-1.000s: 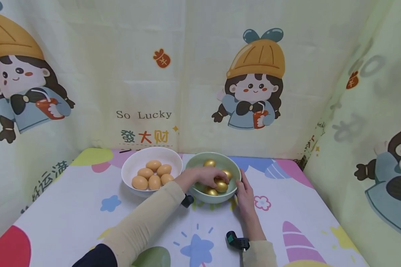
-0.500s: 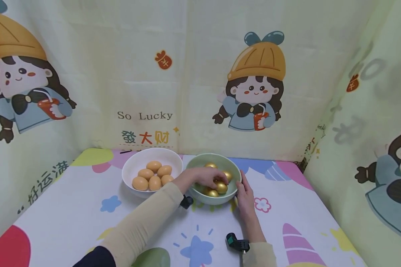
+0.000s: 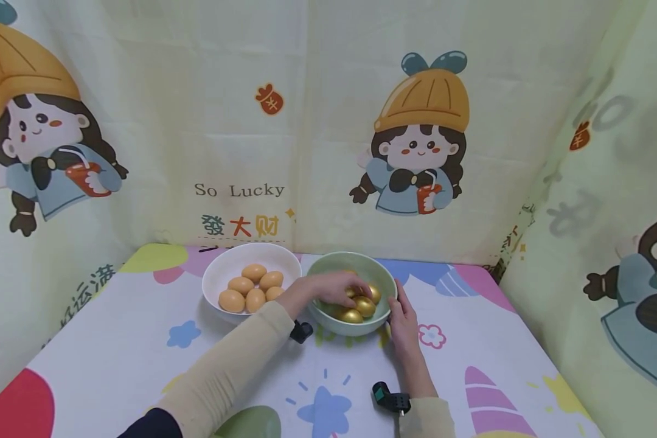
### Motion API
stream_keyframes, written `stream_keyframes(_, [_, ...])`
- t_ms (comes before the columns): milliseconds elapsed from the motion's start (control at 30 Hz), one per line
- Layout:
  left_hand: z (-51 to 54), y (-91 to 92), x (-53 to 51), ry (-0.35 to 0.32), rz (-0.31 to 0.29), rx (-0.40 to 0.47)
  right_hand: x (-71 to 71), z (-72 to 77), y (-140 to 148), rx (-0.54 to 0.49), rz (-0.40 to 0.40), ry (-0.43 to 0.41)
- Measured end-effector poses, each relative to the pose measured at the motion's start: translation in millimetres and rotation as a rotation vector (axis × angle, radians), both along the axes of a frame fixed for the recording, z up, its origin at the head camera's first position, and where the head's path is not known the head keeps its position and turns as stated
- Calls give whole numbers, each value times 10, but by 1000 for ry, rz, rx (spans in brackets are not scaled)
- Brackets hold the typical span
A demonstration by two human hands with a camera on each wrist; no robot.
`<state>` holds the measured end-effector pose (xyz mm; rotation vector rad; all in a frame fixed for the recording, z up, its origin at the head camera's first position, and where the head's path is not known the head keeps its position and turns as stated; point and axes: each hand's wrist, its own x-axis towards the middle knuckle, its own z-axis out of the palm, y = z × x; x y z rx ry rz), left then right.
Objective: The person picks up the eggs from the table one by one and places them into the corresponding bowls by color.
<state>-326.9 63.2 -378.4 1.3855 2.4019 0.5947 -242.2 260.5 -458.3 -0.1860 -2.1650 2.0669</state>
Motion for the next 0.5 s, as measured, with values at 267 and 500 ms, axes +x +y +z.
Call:
stream_keyframes(267, [59, -118, 8, -93, 43, 59, 4, 5, 7, 11, 4, -8])
stream_keyframes(500, [153, -219, 6, -160, 55, 145, 13, 3, 5, 16, 6, 12])
